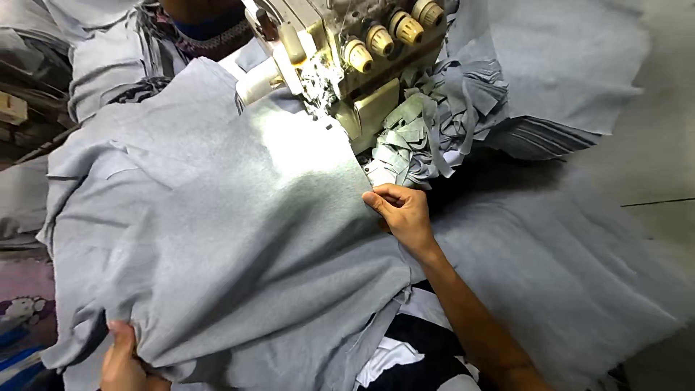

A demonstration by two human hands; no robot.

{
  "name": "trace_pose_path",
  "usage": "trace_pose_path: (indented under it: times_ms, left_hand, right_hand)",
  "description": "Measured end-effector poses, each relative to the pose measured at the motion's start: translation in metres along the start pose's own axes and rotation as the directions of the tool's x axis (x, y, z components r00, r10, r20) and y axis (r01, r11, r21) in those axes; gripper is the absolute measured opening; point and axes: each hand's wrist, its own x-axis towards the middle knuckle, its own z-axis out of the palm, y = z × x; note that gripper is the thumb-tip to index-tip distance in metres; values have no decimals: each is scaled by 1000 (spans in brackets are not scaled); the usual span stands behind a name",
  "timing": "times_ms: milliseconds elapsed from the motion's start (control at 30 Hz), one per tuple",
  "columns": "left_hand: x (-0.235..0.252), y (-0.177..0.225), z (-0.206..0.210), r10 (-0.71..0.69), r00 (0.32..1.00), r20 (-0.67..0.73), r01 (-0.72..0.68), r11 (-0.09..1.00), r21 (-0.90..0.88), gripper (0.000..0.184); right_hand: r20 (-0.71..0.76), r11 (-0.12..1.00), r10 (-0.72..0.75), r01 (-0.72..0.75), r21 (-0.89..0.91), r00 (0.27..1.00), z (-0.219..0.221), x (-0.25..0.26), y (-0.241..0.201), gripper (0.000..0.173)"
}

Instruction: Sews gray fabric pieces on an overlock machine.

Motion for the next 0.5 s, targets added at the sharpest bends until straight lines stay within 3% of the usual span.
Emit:
trace_pose_path:
  times_ms: [67, 133, 300, 500]
  left_hand:
    - [-2, 2, -4, 31, 994, 107, -20, 994, -103, 28]
    - [7, -1, -3, 102, 992, 78, -93, 990, -110, 16]
    - [28, 14, 12, 188, 982, 25, -186, 980, -74, 27]
    - [100, 16, 3, 330, 939, 99, -324, 944, -65, 45]
  right_hand:
    - [-8, 1000, -15, 15, 11, 1000, 0, 0, 0, 12]
    - [-18, 1000, -18, 18, 22, 1000, 1, 0, 0, 11]
    - [-54, 999, -18, 20, 34, 998, 7, 8, -1, 10]
    - [-46, 995, -102, 103, 11, 994, 13, 34, -2, 11]
